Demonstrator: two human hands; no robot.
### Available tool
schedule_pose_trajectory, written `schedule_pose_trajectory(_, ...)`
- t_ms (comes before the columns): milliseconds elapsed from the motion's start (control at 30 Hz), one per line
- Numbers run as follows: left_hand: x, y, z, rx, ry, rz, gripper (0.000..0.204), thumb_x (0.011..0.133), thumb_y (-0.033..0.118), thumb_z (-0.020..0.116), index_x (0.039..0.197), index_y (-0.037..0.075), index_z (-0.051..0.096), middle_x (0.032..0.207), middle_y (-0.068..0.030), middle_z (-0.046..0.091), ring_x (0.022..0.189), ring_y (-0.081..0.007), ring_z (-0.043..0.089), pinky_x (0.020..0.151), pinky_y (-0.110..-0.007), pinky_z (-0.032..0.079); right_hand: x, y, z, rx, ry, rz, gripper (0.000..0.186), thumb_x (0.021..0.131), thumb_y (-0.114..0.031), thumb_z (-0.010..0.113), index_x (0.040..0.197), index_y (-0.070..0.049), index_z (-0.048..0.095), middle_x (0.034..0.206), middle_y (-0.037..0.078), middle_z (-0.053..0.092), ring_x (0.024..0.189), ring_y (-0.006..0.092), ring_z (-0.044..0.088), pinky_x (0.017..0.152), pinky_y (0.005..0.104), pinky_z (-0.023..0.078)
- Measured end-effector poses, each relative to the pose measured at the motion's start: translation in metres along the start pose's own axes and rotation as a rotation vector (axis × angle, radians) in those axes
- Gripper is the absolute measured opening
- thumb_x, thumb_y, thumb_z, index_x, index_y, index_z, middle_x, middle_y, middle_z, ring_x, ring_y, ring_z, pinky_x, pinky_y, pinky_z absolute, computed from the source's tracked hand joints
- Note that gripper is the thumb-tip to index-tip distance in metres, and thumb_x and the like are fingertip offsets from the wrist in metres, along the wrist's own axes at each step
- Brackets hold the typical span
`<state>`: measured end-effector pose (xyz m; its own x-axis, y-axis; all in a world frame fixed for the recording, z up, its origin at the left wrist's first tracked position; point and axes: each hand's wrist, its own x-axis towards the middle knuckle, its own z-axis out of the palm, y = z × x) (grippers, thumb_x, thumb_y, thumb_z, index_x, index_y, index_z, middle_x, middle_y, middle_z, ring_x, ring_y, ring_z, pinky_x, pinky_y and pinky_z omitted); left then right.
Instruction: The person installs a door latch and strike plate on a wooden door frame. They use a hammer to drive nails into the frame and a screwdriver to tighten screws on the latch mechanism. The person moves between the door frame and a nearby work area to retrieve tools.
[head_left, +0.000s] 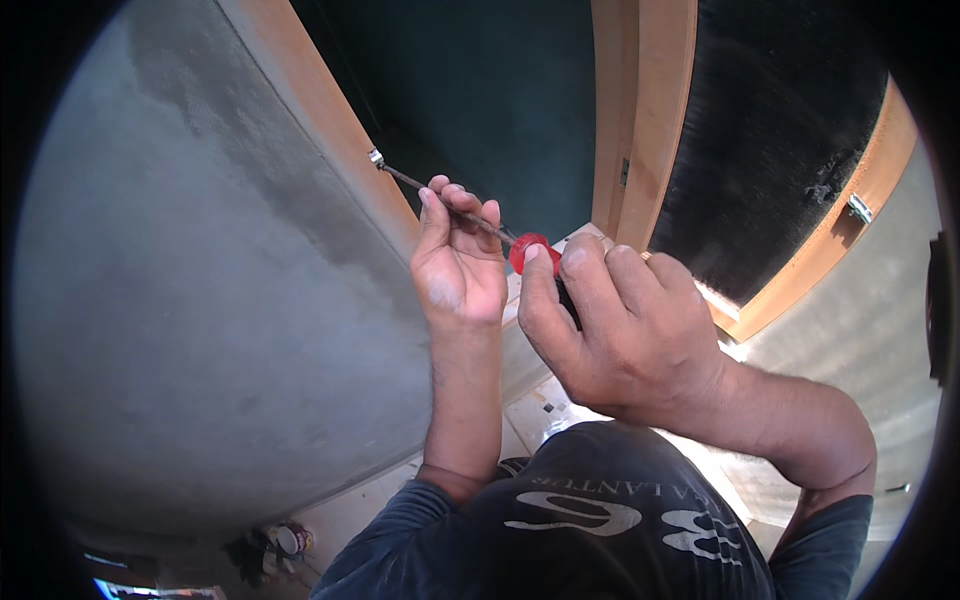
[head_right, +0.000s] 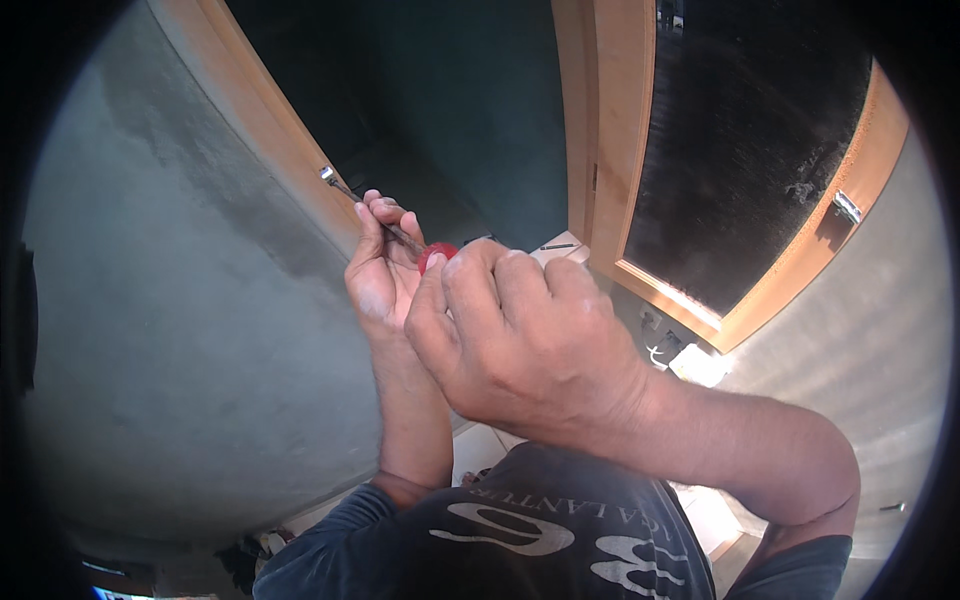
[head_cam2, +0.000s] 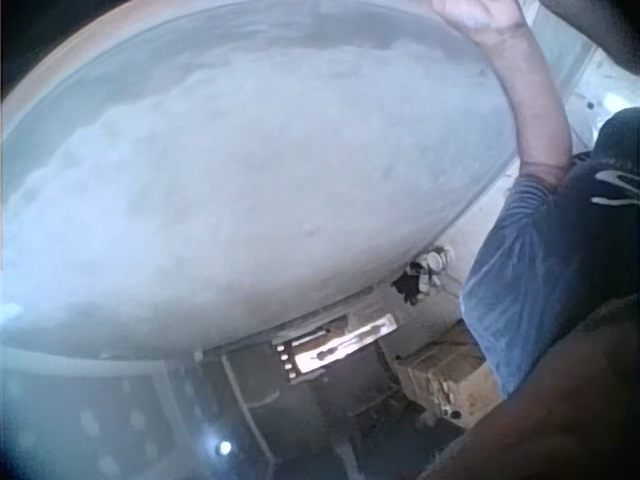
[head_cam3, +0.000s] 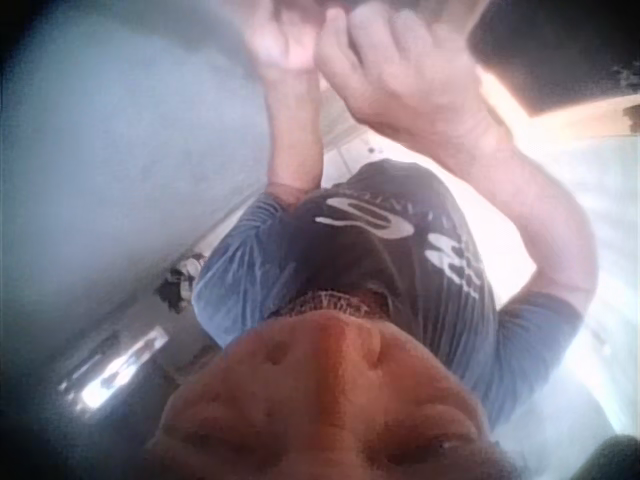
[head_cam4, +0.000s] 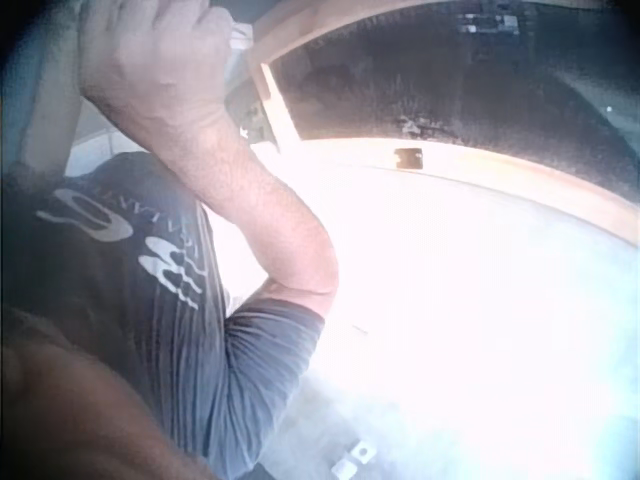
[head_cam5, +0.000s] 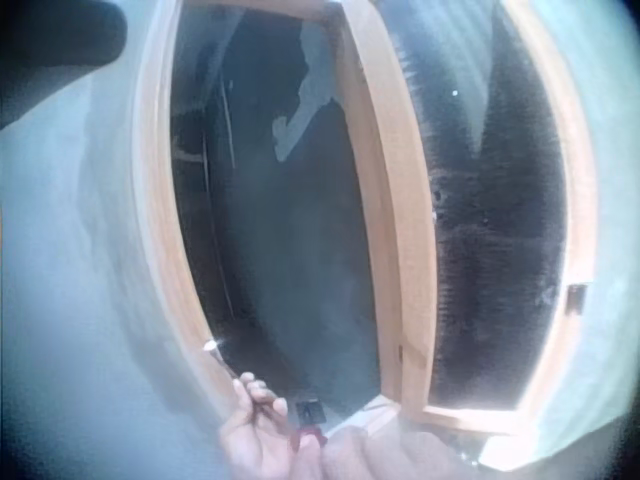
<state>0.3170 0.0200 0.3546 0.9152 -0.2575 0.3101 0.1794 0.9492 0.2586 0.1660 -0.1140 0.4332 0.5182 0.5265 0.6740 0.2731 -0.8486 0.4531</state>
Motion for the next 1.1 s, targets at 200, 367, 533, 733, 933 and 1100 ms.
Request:
schedule_pose_trajectory(200,0.003,0.0,-0.005,0.013,-0.002,-0.004,0.021,0.105,0.026,0.059,0.117,0.008,0.061,0.098,-0.0028,0.067,0.096,-0.0144,0.07,0.088,-0.042,0.064,0.004,0.009,0.012,0.509,0.009,0.27,0.014,0.094,-0.011,0.065,0.1,0.001,0.066,0.076,0.012,0.064,0.057,0.0139,0.057,0.046,0.0272,0.042)
schedule_pose_trajectory(367,0.007,-0.004,-0.005,-0.024,-0.067,0.0,0.02,0.106,0.025,0.058,0.116,0.008,0.061,0.101,-0.0042,0.067,0.096,-0.0156,0.07,0.088,-0.043,0.064,0.018,0.032,-0.011,1.759,-0.412,1.364,0.039,0.096,-0.033,0.07,0.1,0.005,0.065,0.069,0.005,0.062,0.052,0.0106,0.053,0.051,0.0265,0.041)
schedule_pose_trajectory(533,0.008,-0.001,-0.002,0.012,0.105,0.049,0.02,0.105,0.022,0.059,0.111,0.004,0.063,0.099,-0.0063,0.067,0.094,-0.017,0.07,0.086,-0.039,0.066,-0.005,0.008,-0.007,0.443,-0.185,0.301,0.031,0.087,-0.019,0.071,0.106,0.003,0.061,0.096,0.018,0.061,0.076,0.0258,0.062,0.061,0.036,0.052)
schedule_pose_trajectory(733,0.005,-0.001,-0.012,0.019,-0.019,0.032,0.022,0.106,0.024,0.057,0.115,0.005,0.062,0.101,-0.005,0.067,0.094,-0.016,0.07,0.087,-0.039,0.064,0.004,0.004,0.006,0.497,-0.082,0.315,0.015,0.095,-0.018,0.062,0.1,-0.003,0.062,0.084,0.013,0.064,0.063,0.017,0.06,0.048,0.0276,0.042)
schedule_pose_trajectory(933,0.012,-0.004,-0.001,0.004,-0.04,0.056,0.022,0.106,0.024,0.057,0.114,0.005,0.063,0.101,-0.0072,0.069,0.094,-0.0176,0.07,0.089,-0.038,0.064,0.026,0.037,-0.016,1.59,-0.541,1.281,0.031,0.092,-0.031,0.075,0.096,-0.004,0.06,0.072,0.004,0.061,0.054,0.0082,0.054,0.047,0.0258,0.038)
schedule_pose_trajectory(1100,0.013,-0.002,0.004,0.025,0.048,0.05,0.022,0.105,0.022,0.057,0.114,0.003,0.061,0.1,-0.007,0.068,0.095,-0.0182,0.07,0.089,-0.036,0.064,-0.002,0.022,-0.002,0.16,-0.151,0.101,0.034,0.085,-0.015,0.075,0.109,0.005,0.062,0.081,0.012,0.06,0.068,0.0215,0.06,0.058,0.0311,0.047)
